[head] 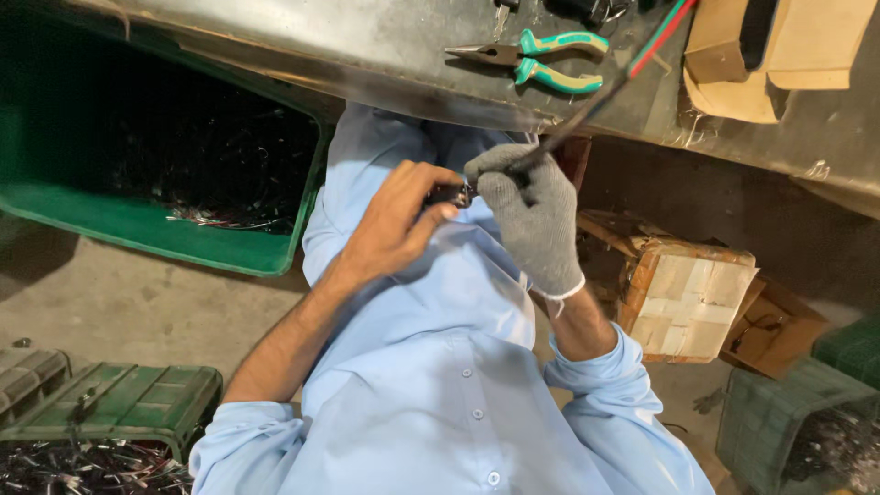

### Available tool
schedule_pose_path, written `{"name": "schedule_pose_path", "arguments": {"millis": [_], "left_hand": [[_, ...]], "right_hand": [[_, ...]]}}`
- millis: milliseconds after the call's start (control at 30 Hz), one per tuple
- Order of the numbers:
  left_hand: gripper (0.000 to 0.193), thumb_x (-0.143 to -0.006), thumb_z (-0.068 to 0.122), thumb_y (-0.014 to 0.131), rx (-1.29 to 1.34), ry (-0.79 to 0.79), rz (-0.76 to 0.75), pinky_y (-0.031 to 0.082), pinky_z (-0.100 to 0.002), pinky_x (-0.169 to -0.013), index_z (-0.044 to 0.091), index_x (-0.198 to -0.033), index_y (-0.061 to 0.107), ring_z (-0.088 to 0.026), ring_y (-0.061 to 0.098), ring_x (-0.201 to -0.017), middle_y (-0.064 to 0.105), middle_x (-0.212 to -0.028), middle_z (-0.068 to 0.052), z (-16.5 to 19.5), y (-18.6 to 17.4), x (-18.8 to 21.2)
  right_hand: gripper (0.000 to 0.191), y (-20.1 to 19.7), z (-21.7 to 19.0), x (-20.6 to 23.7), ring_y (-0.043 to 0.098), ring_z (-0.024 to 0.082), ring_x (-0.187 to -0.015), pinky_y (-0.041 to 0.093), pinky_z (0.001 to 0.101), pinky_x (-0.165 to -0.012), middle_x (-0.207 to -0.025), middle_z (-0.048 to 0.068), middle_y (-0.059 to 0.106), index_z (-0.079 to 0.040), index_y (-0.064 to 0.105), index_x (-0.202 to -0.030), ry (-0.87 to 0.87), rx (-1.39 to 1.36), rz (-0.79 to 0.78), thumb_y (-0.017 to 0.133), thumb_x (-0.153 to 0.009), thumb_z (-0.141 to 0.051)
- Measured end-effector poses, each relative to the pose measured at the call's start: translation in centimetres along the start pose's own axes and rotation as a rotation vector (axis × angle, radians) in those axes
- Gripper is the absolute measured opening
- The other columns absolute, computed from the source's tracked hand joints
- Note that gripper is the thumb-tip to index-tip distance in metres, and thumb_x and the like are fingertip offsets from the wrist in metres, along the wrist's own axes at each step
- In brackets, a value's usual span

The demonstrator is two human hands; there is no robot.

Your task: The person sits at a metal workbench and works on black cable harnesses, using pliers to crimp and fit connector ends onto stripped wire leads, pulling and positioning the cable while working. At the end the person gathers the finished harnesses into a pile on the bench.

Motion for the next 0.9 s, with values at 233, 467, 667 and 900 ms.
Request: {"name": "schedule_pose_path", "arguments": {"millis": [233, 467, 667, 900], "left_hand": [[0.033, -0.112, 0.033, 0.053, 0.439, -0.308, 0.022, 0.04, -0.026, -0.073, 0.005, -0.128, 0.054, -0.007, 0.046, -0.082, 0.055, -0.093, 0.002, -2.5, 0.8, -0.1], [0.034, -0.11, 0.03, 0.06, 0.408, -0.217, 0.022, 0.046, -0.027, -0.087, 0.004, -0.129, 0.051, -0.009, 0.053, -0.096, 0.06, -0.105, -0.001, -2.0, 1.4, 0.2], [0.036, -0.107, 0.031, 0.059, 0.266, -0.334, -0.049, 0.05, -0.031, -0.084, 0.002, -0.127, 0.052, -0.014, 0.06, -0.092, 0.064, -0.098, -0.001, -3.3, 2.1, 0.5], [0.037, -0.109, 0.029, 0.061, 0.61, -0.202, -0.106, 0.049, -0.032, -0.098, 0.002, -0.134, 0.052, -0.015, 0.057, -0.109, 0.06, -0.12, -0.006, -4.8, 2.7, 0.0]], "right_hand": [[0.017, 0.2, -1.1, 1.3, 0.072, 0.013, -0.096, 0.059, 0.0286, -0.086, -0.111, 0.008, 0.075, -0.002, 0.069, -0.112, -0.157, 0.25, 0.015, 0.075, -0.096, -0.005], [0.019, 0.3, -0.9, 0.8, 0.071, 0.015, -0.1, 0.06, 0.03, -0.087, -0.115, 0.01, 0.073, -0.001, 0.069, -0.115, -0.199, 0.108, -0.025, 0.073, -0.096, -0.001], [0.029, 0.3, 0.3, 0.0, 0.076, 0.017, -0.097, 0.059, 0.0284, -0.085, -0.109, 0.007, 0.077, -0.003, 0.071, -0.118, -0.043, 0.356, -0.063, 0.081, -0.091, -0.005], [0.026, 0.1, -0.3, -0.7, 0.069, 0.02, -0.094, 0.056, 0.0305, -0.081, -0.103, 0.009, 0.07, -0.004, 0.074, -0.104, -0.139, 0.31, -0.034, 0.086, -0.082, -0.003]]}}
Point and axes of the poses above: each hand's wrist, its own x-axis away from the middle knuckle, its own y-axis out of the palm, z = x × y, the point moved 5 cm from there along -x, towards the middle knuckle
